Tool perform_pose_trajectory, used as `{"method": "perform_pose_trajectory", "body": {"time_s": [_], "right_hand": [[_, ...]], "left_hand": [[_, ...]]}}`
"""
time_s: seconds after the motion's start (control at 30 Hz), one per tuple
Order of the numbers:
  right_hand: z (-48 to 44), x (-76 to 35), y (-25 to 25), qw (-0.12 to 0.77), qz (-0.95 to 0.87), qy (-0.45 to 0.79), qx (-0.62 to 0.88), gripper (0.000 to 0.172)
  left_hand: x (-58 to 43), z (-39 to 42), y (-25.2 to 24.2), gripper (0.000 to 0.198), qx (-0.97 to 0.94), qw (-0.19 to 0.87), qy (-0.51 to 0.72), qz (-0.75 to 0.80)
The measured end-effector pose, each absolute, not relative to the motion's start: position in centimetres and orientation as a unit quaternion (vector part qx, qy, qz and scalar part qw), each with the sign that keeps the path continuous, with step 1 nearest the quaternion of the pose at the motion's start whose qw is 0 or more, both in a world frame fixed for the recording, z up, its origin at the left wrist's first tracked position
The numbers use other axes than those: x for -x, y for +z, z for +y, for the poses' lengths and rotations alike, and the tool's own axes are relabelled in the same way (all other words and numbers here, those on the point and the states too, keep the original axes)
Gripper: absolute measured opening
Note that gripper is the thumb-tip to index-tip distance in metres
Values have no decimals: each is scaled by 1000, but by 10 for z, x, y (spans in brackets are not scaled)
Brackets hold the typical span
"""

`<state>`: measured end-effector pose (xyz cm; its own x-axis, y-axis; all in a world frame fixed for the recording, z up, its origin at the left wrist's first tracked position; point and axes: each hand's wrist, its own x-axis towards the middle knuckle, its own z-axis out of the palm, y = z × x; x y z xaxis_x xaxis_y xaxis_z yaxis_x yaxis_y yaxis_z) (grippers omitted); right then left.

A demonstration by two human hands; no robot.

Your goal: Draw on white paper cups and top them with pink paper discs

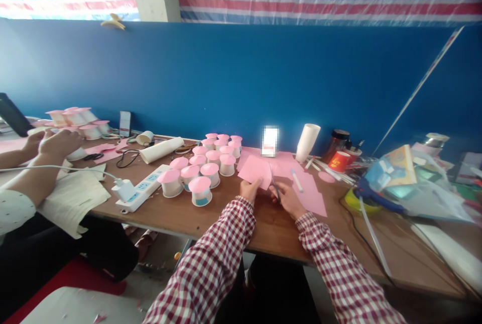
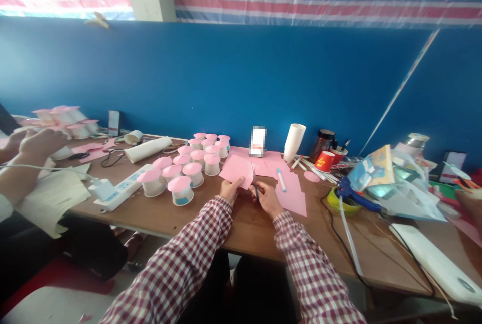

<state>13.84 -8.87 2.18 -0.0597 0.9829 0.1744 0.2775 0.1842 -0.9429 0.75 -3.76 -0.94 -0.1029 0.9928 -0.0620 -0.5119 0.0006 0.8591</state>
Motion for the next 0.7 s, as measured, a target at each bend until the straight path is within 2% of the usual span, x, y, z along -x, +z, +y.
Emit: {"method": "perform_pose_trajectory", "body": {"time_s": [0.7], "right_hand": [[-85, -142, 14, 459, -628, 380, 501, 50]], "left_hand": [[-9, -37, -10, 44, -303, 594, 641, 380]]}}
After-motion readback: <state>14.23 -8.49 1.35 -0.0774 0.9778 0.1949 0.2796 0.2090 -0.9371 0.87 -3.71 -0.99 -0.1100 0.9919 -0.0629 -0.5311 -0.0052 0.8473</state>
